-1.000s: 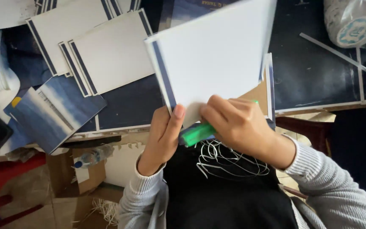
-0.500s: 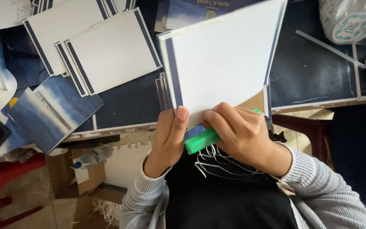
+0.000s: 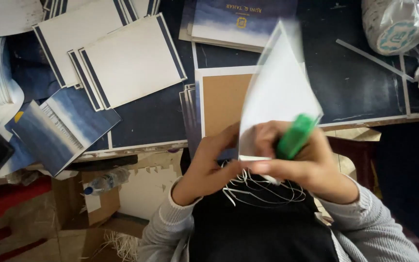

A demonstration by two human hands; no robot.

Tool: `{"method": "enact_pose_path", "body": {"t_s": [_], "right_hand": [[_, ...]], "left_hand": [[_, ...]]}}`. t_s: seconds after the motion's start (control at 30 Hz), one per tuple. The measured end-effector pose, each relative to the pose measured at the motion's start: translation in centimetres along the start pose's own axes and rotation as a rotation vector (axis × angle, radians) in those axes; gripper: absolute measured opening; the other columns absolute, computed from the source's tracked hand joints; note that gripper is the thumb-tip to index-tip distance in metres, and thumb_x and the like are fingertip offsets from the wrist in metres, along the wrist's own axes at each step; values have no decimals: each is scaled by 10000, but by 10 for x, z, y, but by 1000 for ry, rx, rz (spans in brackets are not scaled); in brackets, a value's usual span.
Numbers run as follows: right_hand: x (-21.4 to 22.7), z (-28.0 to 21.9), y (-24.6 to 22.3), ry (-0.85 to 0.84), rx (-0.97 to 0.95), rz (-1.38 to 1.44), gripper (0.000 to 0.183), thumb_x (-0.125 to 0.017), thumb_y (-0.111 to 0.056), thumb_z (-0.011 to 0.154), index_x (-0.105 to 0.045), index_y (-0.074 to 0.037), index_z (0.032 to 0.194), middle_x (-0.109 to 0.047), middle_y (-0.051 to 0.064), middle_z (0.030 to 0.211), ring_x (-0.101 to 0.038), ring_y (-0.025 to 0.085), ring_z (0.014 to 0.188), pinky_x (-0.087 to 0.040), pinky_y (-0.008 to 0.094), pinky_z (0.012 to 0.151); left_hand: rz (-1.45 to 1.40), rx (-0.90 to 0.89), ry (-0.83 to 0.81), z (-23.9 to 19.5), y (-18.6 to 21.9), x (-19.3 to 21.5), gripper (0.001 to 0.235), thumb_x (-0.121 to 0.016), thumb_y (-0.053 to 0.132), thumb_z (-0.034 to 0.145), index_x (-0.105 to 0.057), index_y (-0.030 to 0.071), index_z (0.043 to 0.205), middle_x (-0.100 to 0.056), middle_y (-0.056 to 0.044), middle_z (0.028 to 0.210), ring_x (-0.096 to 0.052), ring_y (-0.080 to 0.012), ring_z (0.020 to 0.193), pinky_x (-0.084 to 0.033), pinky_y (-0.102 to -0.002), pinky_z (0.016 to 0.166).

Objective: Assembling invitation cards by applying adhesive and folding them.

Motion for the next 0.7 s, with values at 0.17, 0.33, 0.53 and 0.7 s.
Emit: {"method": "enact_pose_path", "body": {"t_s": [0.17, 0.33, 0.53, 0.7], "right_hand": [[28, -26, -30, 385, 75, 77, 165, -753, -142, 910, -613, -98, 985, -627, 15, 747, -590, 86, 581, -486, 198, 511], [64, -52, -41, 591, 35, -289, 206, -641, 9, 998, -518, -148, 945, -546, -21, 707, -458, 36, 482, -383, 199, 420], [80, -108, 2, 522, -429, -477, 196, -803, 39, 894, -643, -69, 926, -658, 52, 828, -591, 124, 646, -487, 229, 577], [95, -167, 94, 122, -528, -585, 268, -931, -153, 808, -663, -138, 824, -745, -17, 802, -689, 108, 686, -580, 277, 670]], "left_hand": [[265, 133, 69, -17, 8, 20, 444, -498, 375, 1138, -700, 15, 1301, -792, -94, 1254, -777, -242, 1147, -607, -385, 1008], [301, 470, 789, -73, 6, 86, 219, -753, 267, 984, -634, 168, 828, -453, 60, 618, -439, -100, 535, -380, -284, 522], [876, -61, 924, -126, 31, 158, 423, -746, -83, 983, -676, 11, 1389, -616, -192, 1360, -618, -360, 1273, -634, -507, 1072], [186, -232, 1255, -123, 59, 183, 182, -731, 90, 1028, -720, 85, 1209, -755, -125, 1311, -741, -263, 1234, -717, -469, 1111]]}}
Point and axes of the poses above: each hand's wrist, its own z-axis towards the middle knuckle, its own x-axis out of the back of the hand, y = z × x, the point moved 4 cm from there along z, towards the middle knuckle
